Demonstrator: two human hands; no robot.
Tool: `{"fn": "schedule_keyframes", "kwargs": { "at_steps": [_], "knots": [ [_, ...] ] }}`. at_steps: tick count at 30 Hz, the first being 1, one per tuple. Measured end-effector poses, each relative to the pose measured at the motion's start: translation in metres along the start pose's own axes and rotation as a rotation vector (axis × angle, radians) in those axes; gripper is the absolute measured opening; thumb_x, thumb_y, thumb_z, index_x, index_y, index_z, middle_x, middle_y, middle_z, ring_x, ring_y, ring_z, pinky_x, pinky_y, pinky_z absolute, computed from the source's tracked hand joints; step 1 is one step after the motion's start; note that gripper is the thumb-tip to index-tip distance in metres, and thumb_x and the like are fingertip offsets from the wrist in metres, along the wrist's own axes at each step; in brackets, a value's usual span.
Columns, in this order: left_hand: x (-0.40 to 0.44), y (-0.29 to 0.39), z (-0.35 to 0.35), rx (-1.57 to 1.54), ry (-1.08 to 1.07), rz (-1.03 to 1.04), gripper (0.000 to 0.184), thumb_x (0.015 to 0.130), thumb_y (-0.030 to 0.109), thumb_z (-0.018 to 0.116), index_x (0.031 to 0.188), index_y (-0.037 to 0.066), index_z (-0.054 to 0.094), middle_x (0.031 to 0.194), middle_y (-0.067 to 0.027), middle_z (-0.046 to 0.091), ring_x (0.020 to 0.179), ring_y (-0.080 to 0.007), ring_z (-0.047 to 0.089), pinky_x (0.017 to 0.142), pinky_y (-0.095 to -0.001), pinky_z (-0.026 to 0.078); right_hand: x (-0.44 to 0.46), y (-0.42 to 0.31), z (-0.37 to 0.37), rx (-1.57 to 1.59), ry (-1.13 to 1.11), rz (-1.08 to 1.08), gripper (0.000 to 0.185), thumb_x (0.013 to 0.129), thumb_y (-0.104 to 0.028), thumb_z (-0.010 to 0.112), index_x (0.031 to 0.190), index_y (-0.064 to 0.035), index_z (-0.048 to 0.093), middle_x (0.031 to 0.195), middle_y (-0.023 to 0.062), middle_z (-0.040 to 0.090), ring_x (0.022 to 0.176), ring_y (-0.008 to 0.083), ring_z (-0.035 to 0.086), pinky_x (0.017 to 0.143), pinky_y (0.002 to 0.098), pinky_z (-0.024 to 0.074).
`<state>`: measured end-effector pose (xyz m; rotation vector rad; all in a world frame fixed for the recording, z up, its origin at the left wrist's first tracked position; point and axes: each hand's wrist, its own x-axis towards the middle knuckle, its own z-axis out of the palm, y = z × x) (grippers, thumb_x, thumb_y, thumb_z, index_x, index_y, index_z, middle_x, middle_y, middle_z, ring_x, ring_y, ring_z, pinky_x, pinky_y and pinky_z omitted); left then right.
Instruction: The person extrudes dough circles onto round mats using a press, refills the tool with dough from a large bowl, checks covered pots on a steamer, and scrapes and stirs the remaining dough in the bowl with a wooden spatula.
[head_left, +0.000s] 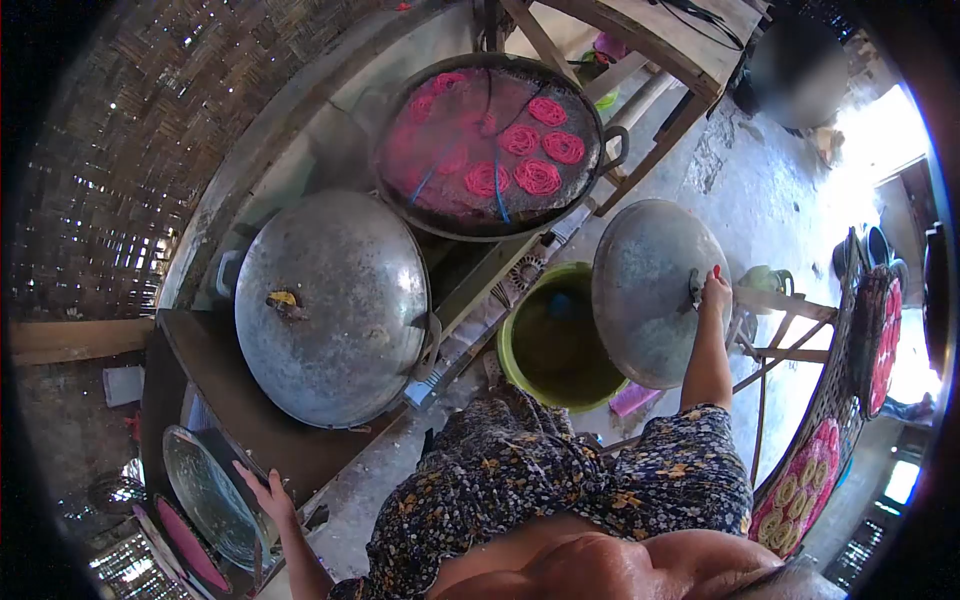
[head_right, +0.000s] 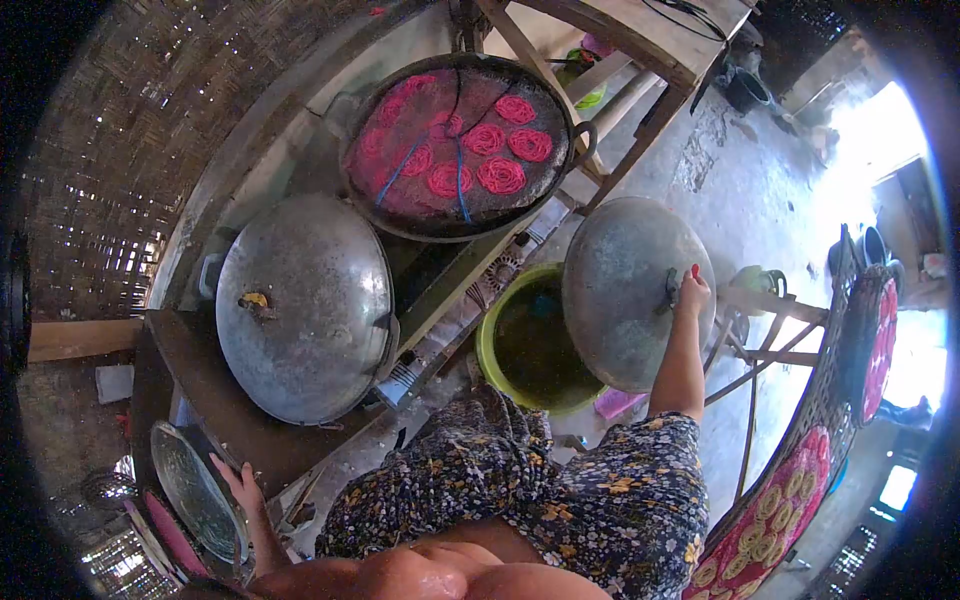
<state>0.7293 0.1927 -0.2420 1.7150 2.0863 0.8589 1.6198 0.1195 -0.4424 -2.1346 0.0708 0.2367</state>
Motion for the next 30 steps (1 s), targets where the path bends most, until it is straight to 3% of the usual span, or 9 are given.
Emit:
{"fn": "schedule_keyframes", "kwargs": {
  "at_steps": [3,8,11,17,20,23,27,28,30],
  "knots": [
    [0.000,-0.002,0.000,0.031,-0.001,0.047,0.067,0.080,0.005,0.048,0.138,0.000,0.014,0.143,-0.0174,0.017,0.130,-0.0276,0.021,0.105,-0.0337,0.018,0.009,-0.010,-0.009,0.083,0.046,-0.020,0.027,0.077,-0.020,0.061,0.087,0.0046,0.063,0.063,0.0022,0.056,0.056,0.0108,0.049,0.051,0.0275,0.0373],
    [-0.001,0.010,0.000,0.009,0.001,0.016,0.067,0.080,0.005,0.047,0.138,0.001,0.015,0.142,-0.0178,0.019,0.129,-0.0281,0.024,0.104,-0.0336,0.019,0.024,-0.051,-0.036,-0.004,0.176,-0.216,0.033,0.077,-0.025,0.061,0.095,0.0028,0.063,0.074,0.0112,0.064,0.070,0.0208,0.059,0.069,0.0335,0.0434],
    [-0.002,0.021,0.001,0.013,0.009,-0.008,0.067,0.079,0.006,0.047,0.138,0.002,0.015,0.141,-0.0185,0.021,0.127,-0.0287,0.027,0.103,-0.0338,0.022,-0.012,-0.122,-0.058,-0.151,0.274,-0.438,0.031,0.079,-0.024,0.060,0.095,0.0014,0.064,0.073,0.0084,0.064,0.069,0.0169,0.058,0.067,0.0318,0.0432],
    [-0.003,0.033,0.002,-0.052,0.037,-0.044,0.068,0.078,0.008,0.049,0.138,0.006,0.019,0.137,-0.0198,0.028,0.124,-0.0304,0.033,0.101,-0.0350,0.025,-0.036,-0.228,-0.071,0.113,0.062,-0.536,0.029,0.081,-0.018,0.059,0.102,0.0015,0.062,0.082,0.0057,0.065,0.072,0.0080,0.054,0.066,0.0217,0.0425],
    [-0.002,0.028,0.002,-0.029,0.050,-0.042,0.068,0.077,0.008,0.050,0.138,0.005,0.020,0.137,-0.0199,0.029,0.124,-0.0311,0.033,0.102,-0.0354,0.025,-0.042,-0.272,-0.046,0.209,-0.006,-0.777,0.025,0.084,-0.021,0.059,0.099,-0.0012,0.063,0.061,-0.0055,0.049,0.047,0.0014,0.036,0.043,0.0188,0.0281],
    [-0.001,0.023,0.002,0.038,0.067,-0.049,0.068,0.076,0.008,0.051,0.137,0.003,0.021,0.137,-0.0196,0.028,0.126,-0.0317,0.030,0.103,-0.0361,0.023,-0.083,-0.323,-0.010,0.117,0.001,-0.928,0.027,0.084,-0.019,0.059,0.102,-0.0010,0.062,0.063,-0.0044,0.051,0.049,0.0020,0.038,0.045,0.0192,0.0301],
    [-0.003,0.022,0.003,0.076,0.095,-0.077,0.067,0.075,0.008,0.052,0.135,0.000,0.023,0.138,-0.0186,0.027,0.128,-0.0324,0.026,0.105,-0.0369,0.021,-0.112,-0.365,0.049,0.062,-0.192,-0.860,0.027,0.082,-0.019,0.059,0.100,0.0008,0.063,0.071,-0.0029,0.056,0.060,0.0049,0.047,0.055,0.0203,0.0372],
    [-0.002,0.024,0.003,0.092,0.113,-0.037,0.067,0.074,0.008,0.052,0.134,0.000,0.024,0.139,-0.0182,0.027,0.128,-0.0327,0.025,0.105,-0.0372,0.020,-0.124,-0.375,0.066,0.025,-0.233,-0.914,0.031,0.081,-0.024,0.059,0.103,-0.0029,0.063,0.089,0.0090,0.066,0.079,0.0135,0.061,0.072,0.0272,0.0455],
    [-0.002,0.029,0.003,0.073,0.112,-0.082,0.068,0.074,0.009,0.053,0.134,0.000,0.024,0.139,-0.0181,0.027,0.128,-0.0327,0.025,0.105,-0.0373,0.020,-0.159,-0.392,0.097,-0.036,-0.290,-1.003,0.031,0.080,-0.025,0.060,0.103,-0.0048,0.063,0.088,0.0095,0.066,0.080,0.0146,0.062,0.073,0.0285,0.0457]
  ]
}}
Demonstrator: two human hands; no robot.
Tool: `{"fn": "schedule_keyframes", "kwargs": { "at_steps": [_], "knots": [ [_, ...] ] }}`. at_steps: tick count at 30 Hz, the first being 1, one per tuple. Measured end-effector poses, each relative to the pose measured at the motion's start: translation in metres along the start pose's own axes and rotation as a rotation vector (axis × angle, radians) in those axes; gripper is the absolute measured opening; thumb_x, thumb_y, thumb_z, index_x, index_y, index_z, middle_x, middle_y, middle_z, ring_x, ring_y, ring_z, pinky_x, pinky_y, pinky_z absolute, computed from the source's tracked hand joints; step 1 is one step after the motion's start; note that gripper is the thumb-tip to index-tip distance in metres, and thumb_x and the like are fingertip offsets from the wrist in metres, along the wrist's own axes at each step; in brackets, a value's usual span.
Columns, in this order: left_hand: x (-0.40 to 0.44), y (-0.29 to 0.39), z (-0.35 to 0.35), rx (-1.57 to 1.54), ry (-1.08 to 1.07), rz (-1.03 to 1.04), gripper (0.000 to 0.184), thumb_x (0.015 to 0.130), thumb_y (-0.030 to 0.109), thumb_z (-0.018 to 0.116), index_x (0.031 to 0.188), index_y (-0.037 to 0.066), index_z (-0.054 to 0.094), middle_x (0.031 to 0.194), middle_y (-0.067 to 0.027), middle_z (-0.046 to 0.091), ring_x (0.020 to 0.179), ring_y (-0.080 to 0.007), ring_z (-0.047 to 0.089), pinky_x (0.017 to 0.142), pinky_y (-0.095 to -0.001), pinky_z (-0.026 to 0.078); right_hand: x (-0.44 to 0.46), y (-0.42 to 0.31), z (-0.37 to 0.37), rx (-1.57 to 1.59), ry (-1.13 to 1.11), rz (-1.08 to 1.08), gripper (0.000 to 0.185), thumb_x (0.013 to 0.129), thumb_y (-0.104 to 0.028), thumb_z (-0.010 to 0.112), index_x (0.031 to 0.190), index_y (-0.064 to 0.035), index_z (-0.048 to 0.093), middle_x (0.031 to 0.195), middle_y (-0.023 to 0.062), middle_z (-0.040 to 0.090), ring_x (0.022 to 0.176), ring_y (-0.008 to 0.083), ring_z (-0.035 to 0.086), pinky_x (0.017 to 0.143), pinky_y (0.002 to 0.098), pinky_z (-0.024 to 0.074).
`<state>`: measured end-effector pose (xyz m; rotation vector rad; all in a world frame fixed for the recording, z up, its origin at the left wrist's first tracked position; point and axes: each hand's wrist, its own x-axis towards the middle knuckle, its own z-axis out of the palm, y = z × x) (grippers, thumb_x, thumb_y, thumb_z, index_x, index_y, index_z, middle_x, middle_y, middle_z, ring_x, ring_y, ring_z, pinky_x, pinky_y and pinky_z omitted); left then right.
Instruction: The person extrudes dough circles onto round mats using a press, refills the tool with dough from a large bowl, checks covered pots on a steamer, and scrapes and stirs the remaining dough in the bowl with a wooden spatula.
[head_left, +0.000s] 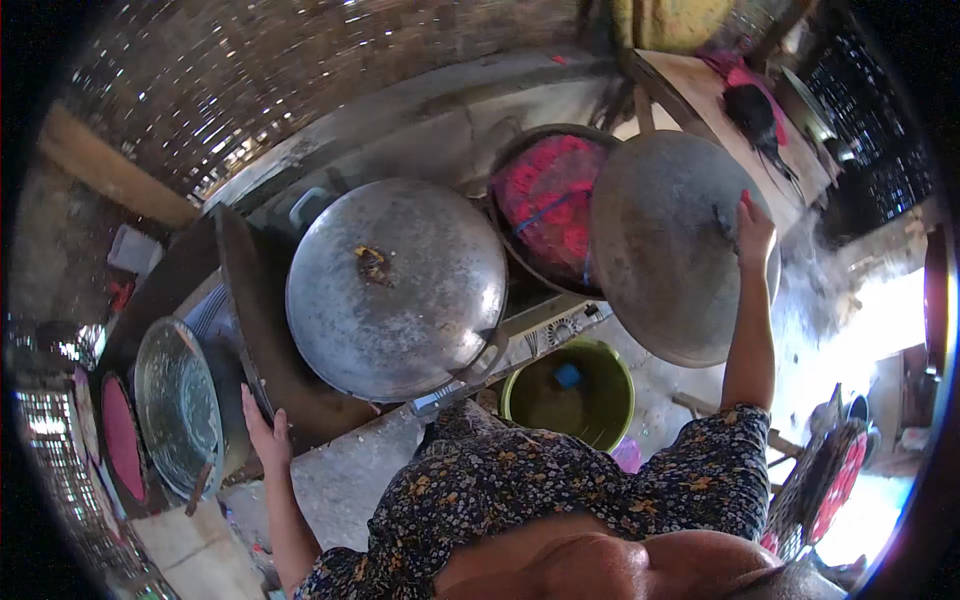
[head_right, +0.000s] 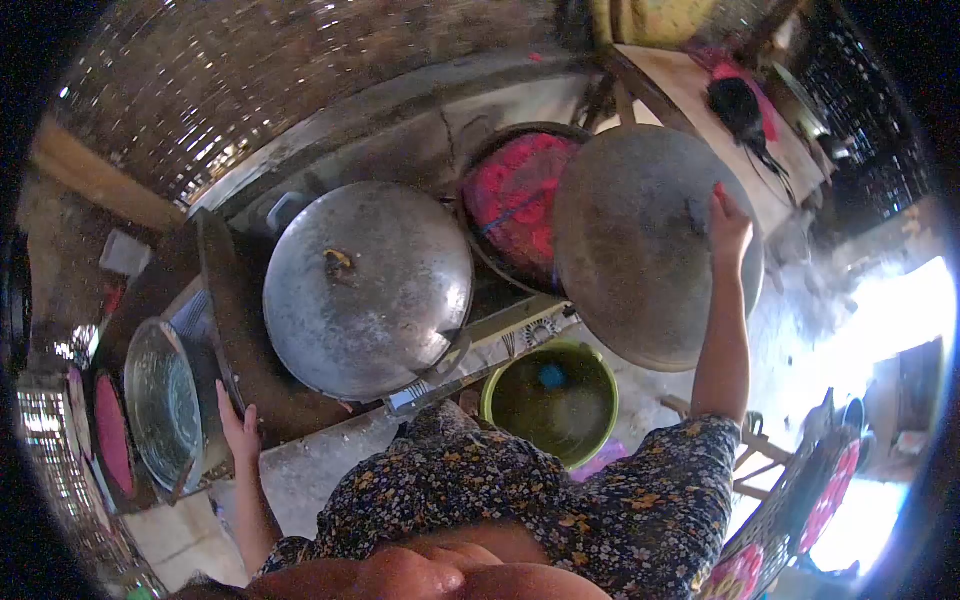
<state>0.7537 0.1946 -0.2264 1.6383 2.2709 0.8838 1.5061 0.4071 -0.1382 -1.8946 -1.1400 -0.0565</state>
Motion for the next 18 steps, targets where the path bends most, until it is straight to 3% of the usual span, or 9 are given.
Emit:
{"fn": "schedule_keyframes", "kwargs": {
  "at_steps": [2,6,9,10,18],
  "knots": [
    [0.000,0.002,-0.002,0.020,0.007,0.029,0.069,0.073,0.009,0.053,0.134,0.000,0.023,0.139,-0.0183,0.027,0.128,-0.0330,0.025,0.105,-0.0376,0.020,0.011,-0.020,0.036,-0.039,-0.049,-0.027,0.029,0.078,-0.025,0.062,0.102,-0.0092,0.064,0.084,0.0096,0.067,0.078,0.0152,0.062,0.072,0.0297,0.0460],
    [-0.001,0.005,-0.003,0.055,0.005,0.005,0.070,0.074,0.009,0.053,0.136,0.002,0.021,0.138,-0.0193,0.027,0.128,-0.0337,0.025,0.105,-0.0380,0.021,0.018,-0.052,0.104,-0.048,-0.145,0.022,0.030,0.076,-0.030,0.062,0.097,-0.0090,0.066,0.078,0.0131,0.065,0.076,0.0190,0.063,0.070,0.0324,0.0461],
    [-0.001,0.018,-0.006,0.059,0.001,-0.076,0.071,0.074,0.010,0.053,0.137,0.004,0.021,0.138,-0.0193,0.027,0.128,-0.0342,0.024,0.104,-0.0382,0.021,0.018,-0.065,0.148,-0.069,-0.206,0.007,0.030,0.076,-0.030,0.062,0.097,-0.0093,0.066,0.080,0.0137,0.065,0.076,0.0219,0.063,0.070,0.0336,0.0464],
    [-0.002,0.019,-0.006,0.062,0.016,-0.083,0.071,0.074,0.011,0.054,0.137,0.005,0.021,0.138,-0.0189,0.027,0.128,-0.0344,0.024,0.104,-0.0384,0.022,0.016,-0.067,0.162,-0.088,-0.154,-0.085,0.029,0.075,-0.030,0.062,0.097,-0.0100,0.066,0.082,0.0141,0.065,0.078,0.0249,0.063,0.072,0.0347,0.0466],
    [-0.001,0.021,-0.006,0.085,0.021,-0.105,0.070,0.074,0.010,0.053,0.136,0.006,0.022,0.139,-0.0162,0.026,0.129,-0.0325,0.023,0.105,-0.0378,0.022,0.011,-0.064,0.227,-0.188,-0.240,-0.088,0.030,0.075,-0.031,0.061,0.097,-0.0122,0.066,0.084,0.0128,0.065,0.081,0.0274,0.063,0.074,0.0357,0.0472]
  ]
}}
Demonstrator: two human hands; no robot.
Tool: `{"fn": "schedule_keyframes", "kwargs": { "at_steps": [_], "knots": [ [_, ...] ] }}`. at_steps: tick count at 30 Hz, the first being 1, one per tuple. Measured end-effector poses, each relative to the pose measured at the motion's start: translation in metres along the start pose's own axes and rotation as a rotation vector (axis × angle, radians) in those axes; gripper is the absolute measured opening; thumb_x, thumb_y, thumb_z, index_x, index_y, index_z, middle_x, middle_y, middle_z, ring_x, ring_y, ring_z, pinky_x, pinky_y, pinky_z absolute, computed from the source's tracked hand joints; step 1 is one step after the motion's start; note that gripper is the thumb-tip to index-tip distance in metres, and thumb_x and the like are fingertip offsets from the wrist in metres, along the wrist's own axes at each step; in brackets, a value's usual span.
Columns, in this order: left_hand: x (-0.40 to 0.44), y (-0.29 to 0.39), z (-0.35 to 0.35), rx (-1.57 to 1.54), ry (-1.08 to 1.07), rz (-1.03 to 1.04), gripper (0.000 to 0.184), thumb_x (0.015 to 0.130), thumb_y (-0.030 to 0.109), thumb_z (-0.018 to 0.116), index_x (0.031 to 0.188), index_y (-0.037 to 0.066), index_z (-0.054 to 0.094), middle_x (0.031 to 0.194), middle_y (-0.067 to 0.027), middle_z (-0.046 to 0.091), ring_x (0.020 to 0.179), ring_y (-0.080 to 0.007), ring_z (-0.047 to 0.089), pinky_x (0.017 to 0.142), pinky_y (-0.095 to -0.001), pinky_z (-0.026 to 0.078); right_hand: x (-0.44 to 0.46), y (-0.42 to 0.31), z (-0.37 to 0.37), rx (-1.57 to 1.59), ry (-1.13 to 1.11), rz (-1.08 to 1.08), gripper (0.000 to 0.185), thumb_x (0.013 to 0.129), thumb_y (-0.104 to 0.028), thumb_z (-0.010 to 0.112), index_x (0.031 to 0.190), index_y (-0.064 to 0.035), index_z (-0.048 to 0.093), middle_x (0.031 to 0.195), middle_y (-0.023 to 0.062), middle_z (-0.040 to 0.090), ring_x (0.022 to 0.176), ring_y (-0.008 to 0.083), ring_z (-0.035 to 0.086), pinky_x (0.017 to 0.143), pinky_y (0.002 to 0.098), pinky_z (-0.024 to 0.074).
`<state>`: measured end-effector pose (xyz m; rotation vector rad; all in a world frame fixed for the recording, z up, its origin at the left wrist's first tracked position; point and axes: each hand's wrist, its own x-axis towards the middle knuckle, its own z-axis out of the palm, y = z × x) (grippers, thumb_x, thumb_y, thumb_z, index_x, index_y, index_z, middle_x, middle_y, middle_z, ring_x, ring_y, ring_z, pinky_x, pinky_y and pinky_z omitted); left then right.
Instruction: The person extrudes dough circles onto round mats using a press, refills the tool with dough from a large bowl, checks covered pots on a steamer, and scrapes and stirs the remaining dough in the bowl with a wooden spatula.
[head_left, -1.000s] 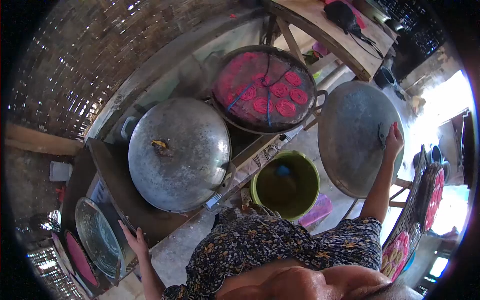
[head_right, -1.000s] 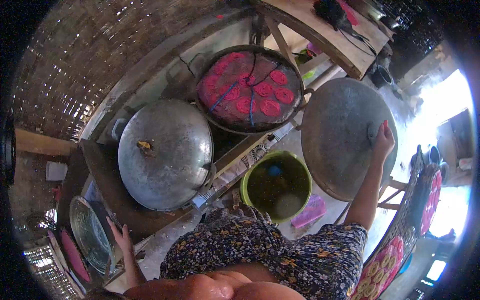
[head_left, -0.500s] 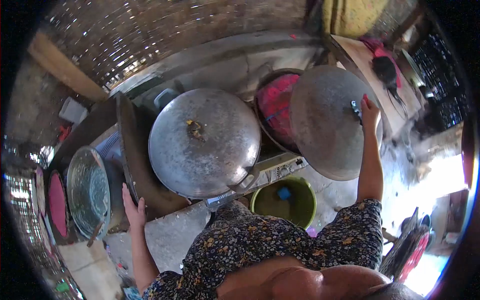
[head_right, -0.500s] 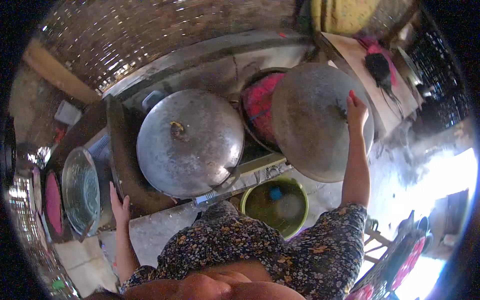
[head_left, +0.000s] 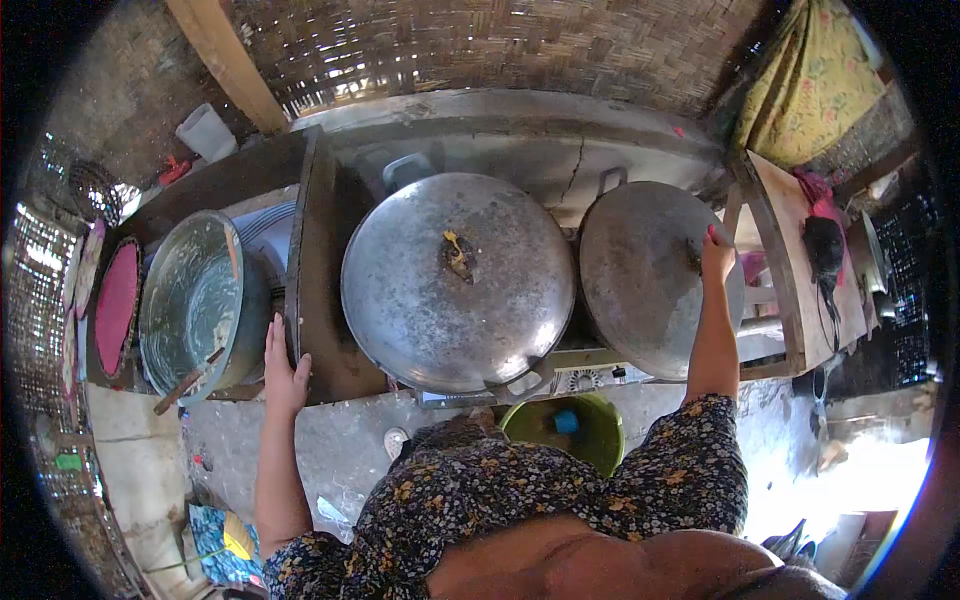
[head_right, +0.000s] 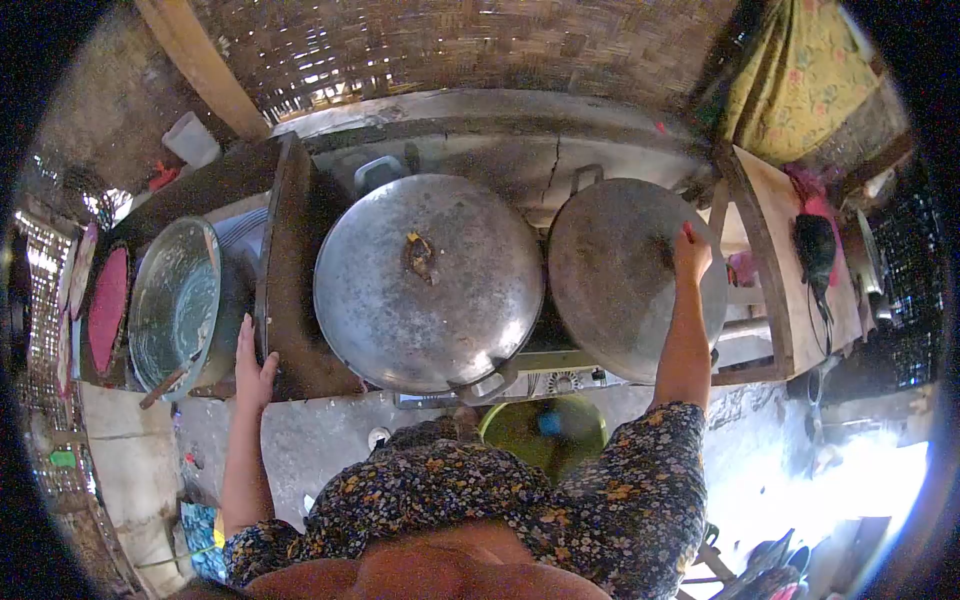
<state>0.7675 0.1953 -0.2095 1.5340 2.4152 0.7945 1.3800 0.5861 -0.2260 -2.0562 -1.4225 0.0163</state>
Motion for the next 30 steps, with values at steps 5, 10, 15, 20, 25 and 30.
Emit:
{"fn": "schedule_keyframes", "kwargs": {
  "at_steps": [5,10,15,20,25,30],
  "knots": [
    [0.002,-0.001,0.000,0.000,0.000,0.003,0.071,0.074,0.008,0.054,0.136,0.006,0.022,0.140,-0.0153,0.026,0.129,-0.0317,0.023,0.105,-0.0372,0.022,0.012,0.020,0.024,0.042,0.017,-0.047,0.032,0.074,-0.034,0.060,0.095,-0.0110,0.066,0.083,0.0151,0.064,0.081,0.0293,0.062,0.073,0.0374,0.0472],
    [0.002,0.000,0.000,0.008,-0.005,-0.010,0.071,0.073,0.007,0.055,0.136,0.005,0.022,0.139,-0.0156,0.026,0.129,-0.0316,0.023,0.105,-0.0370,0.022,0.023,0.033,0.044,-0.002,0.024,-0.033,0.032,0.074,-0.035,0.060,0.092,-0.0097,0.067,0.080,0.0165,0.064,0.079,0.0315,0.062,0.072,0.0392,0.0472],
    [0.004,-0.001,-0.002,-0.005,-0.012,0.003,0.072,0.072,0.010,0.056,0.136,0.004,0.022,0.138,-0.0173,0.028,0.128,-0.0327,0.024,0.105,-0.0376,0.021,0.033,0.045,0.052,-0.051,-0.010,-0.028,0.039,0.076,-0.045,0.056,0.087,-0.0098,0.068,0.078,0.0175,0.063,0.078,0.0332,0.062,0.070,0.0400,0.0471],
    [0.005,-0.001,-0.004,0.012,0.006,-0.008,0.072,0.071,0.012,0.056,0.135,0.005,0.024,0.135,-0.0192,0.031,0.127,-0.0336,0.027,0.105,-0.0380,0.022,0.067,0.093,0.083,-0.281,-0.031,-0.260,0.036,0.083,-0.040,0.051,0.080,-0.0074,0.066,0.069,0.0140,0.063,0.062,0.0262,0.062,0.053,0.0371,0.0476],
    [-0.002,-0.010,-0.003,-0.024,0.108,-0.026,0.070,0.069,0.019,0.060,0.131,0.003,0.031,0.133,-0.0182,0.035,0.124,-0.0321,0.032,0.104,-0.0369,0.025,0.095,0.061,0.072,-0.713,0.094,-0.490,0.037,0.085,-0.033,0.052,0.113,-0.0092,0.053,0.109,0.0149,0.051,0.098,0.0278,0.049,0.078,0.0420,0.0426],
    [-0.017,-0.007,-0.007,-0.196,0.276,-0.056,0.061,0.071,0.020,0.060,0.126,0.005,0.039,0.121,-0.0143,0.048,0.116,-0.0304,0.043,0.098,-0.0364,0.034,-0.061,-0.194,-0.018,0.018,0.101,-0.812,0.040,0.082,-0.019,0.056,0.120,-0.0067,0.051,0.123,0.0135,0.048,0.115,0.0307,0.044,0.094,0.0409,0.0376]
  ]
}}
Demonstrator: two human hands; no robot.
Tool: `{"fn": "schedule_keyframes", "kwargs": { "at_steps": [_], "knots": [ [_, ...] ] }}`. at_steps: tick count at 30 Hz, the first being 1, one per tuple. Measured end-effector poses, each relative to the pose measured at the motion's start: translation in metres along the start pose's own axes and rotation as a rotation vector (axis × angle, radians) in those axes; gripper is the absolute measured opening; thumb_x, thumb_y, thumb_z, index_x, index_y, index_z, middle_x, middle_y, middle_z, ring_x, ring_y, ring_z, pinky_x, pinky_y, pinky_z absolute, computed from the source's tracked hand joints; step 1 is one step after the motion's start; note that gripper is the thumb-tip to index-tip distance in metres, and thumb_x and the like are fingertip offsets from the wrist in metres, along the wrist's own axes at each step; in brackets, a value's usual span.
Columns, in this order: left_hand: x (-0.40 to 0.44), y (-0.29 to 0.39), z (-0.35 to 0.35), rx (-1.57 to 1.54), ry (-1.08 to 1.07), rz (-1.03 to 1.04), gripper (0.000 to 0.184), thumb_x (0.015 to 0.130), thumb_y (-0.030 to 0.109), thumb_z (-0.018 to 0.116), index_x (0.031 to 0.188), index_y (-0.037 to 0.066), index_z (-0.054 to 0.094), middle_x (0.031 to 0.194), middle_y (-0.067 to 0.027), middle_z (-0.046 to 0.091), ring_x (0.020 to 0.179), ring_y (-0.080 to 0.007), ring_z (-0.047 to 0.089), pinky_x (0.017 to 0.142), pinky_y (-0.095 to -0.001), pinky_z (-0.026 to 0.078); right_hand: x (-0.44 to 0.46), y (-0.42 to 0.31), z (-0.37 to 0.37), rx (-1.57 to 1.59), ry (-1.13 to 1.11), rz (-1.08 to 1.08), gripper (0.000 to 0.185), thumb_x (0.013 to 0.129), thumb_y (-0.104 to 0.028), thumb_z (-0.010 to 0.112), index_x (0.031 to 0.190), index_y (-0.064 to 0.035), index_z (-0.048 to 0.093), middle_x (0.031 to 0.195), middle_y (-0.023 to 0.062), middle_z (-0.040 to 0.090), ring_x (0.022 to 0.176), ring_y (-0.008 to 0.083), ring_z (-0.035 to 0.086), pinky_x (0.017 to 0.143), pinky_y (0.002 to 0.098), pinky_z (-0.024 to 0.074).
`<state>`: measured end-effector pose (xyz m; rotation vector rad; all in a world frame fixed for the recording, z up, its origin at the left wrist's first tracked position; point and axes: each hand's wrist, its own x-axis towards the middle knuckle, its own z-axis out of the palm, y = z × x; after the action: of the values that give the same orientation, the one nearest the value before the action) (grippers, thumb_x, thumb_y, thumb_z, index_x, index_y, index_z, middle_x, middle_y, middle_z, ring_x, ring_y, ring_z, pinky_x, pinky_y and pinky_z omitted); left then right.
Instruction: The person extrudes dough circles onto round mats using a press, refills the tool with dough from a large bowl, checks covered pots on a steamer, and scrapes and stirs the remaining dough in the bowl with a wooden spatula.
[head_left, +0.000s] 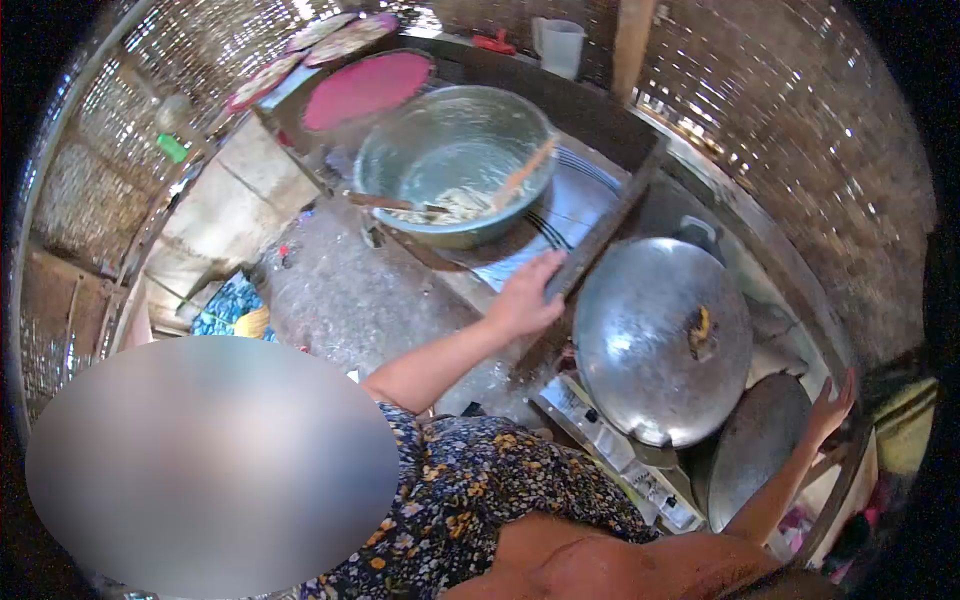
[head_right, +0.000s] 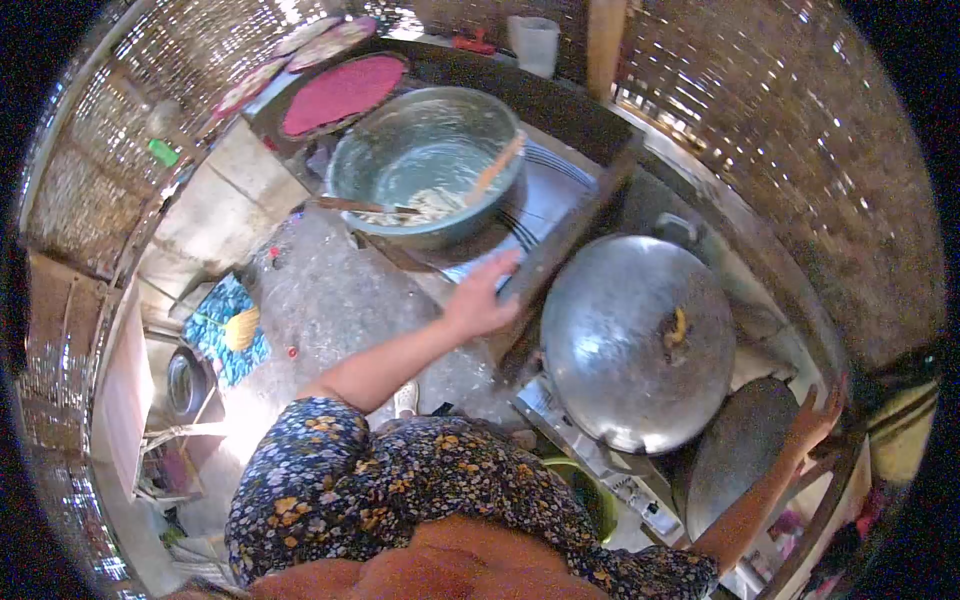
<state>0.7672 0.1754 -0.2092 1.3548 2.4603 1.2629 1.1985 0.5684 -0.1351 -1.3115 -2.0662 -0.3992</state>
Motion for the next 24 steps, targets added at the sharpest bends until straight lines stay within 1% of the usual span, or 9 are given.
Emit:
{"fn": "schedule_keyframes", "kwargs": {
  "at_steps": [3,5,8,9,11,16,21,23,24],
  "knots": [
    [-0.008,-0.024,0.004,-0.234,0.093,0.142,0.054,0.073,0.017,0.060,0.123,0.007,0.043,0.118,-0.0131,0.050,0.116,-0.0292,0.042,0.100,-0.0395,0.031,-0.001,-0.154,-0.058,0.301,0.025,-0.200,0.037,0.081,-0.009,0.057,0.117,-0.0046,0.052,0.122,0.0140,0.049,0.115,0.0302,0.044,0.095,0.0401,0.0365],
    [-0.028,-0.023,-0.024,-0.036,0.092,0.321,0.051,0.075,0.016,0.059,0.123,0.008,0.042,0.120,-0.0125,0.048,0.118,-0.0294,0.041,0.101,-0.0447,0.028,-0.021,-0.242,-0.087,0.478,-0.025,-0.282,0.036,0.080,-0.006,0.056,0.116,-0.0035,0.053,0.120,0.0147,0.050,0.114,0.0295,0.045,0.094,0.0391,0.0366],
    [-0.067,-0.058,-0.091,-0.113,-0.083,0.494,0.048,0.076,0.015,0.059,0.121,0.007,0.046,0.123,-0.0133,0.046,0.119,-0.0301,0.040,0.100,-0.0454,0.029,-0.065,-0.352,-0.124,0.659,-0.139,-0.312,0.034,0.078,-0.004,0.058,0.111,-0.0013,0.056,0.113,0.0160,0.054,0.107,0.0281,0.051,0.091,0.0371,0.0390],
    [-0.079,-0.081,-0.119,-0.124,-0.080,0.453,0.046,0.076,0.013,0.059,0.119,0.007,0.047,0.120,-0.0130,0.049,0.116,-0.0301,0.043,0.097,-0.0442,0.033,-0.082,-0.383,-0.125,0.675,-0.139,-0.404,0.035,0.076,-0.003,0.058,0.111,-0.0014,0.057,0.111,0.0153,0.055,0.103,0.0259,0.053,0.087,0.0345,0.0425],
    [-0.105,-0.131,-0.172,-0.169,-0.093,0.373,0.042,0.075,0.010,0.060,0.115,0.006,0.050,0.113,-0.0125,0.054,0.111,-0.0299,0.048,0.091,-0.0417,0.040,-0.128,-0.450,-0.135,0.888,-0.296,-0.246,0.032,0.076,-0.002,0.058,0.108,-0.0011,0.058,0.107,0.0128,0.056,0.096,0.0208,0.055,0.081,0.0289,0.0458],
    [-0.137,-0.247,-0.250,-0.222,0.239,-0.084,0.033,0.078,0.009,0.061,0.109,0.003,0.054,0.109,-0.0138,0.057,0.095,-0.0234,0.059,0.081,-0.0316,0.046,-0.199,-0.578,-0.065,1.187,-0.607,0.083,0.030,0.076,-0.007,0.062,0.105,-0.0006,0.059,0.098,0.0091,0.057,0.086,0.0151,0.056,0.073,0.0247,0.0461],
    [-0.110,-0.307,-0.317,-0.533,0.477,-0.315,0.033,0.080,0.009,0.058,0.112,0.001,0.053,0.105,-0.0145,0.060,0.095,-0.0207,0.059,0.083,-0.0308,0.044,-0.144,-0.704,-0.072,1.087,-0.559,-0.256,0.029,0.076,-0.011,0.062,0.104,-0.0028,0.060,0.094,0.0093,0.058,0.084,0.0162,0.058,0.071,0.0258,0.0469],
    [-0.081,-0.320,-0.345,-0.348,0.496,-0.245,0.035,0.081,0.009,0.058,0.113,0.001,0.052,0.106,-0.0145,0.059,0.097,-0.0225,0.058,0.085,-0.0315,0.043,-0.121,-0.742,-0.056,1.100,-0.588,-0.325,0.028,0.076,-0.014,0.062,0.102,-0.0038,0.060,0.096,0.0105,0.058,0.085,0.0203,0.059,0.072,0.0305,0.0476],
    [-0.066,-0.324,-0.358,-0.266,0.484,-0.207,0.035,0.081,0.010,0.058,0.114,0.001,0.051,0.107,-0.0144,0.059,0.097,-0.0234,0.058,0.085,-0.0318,0.043,-0.110,-0.750,-0.043,0.972,-0.474,-0.398,0.027,0.075,-0.012,0.061,0.100,-0.0026,0.060,0.093,0.0095,0.058,0.083,0.0222,0.058,0.071,0.0312,0.0471]
  ]
}}
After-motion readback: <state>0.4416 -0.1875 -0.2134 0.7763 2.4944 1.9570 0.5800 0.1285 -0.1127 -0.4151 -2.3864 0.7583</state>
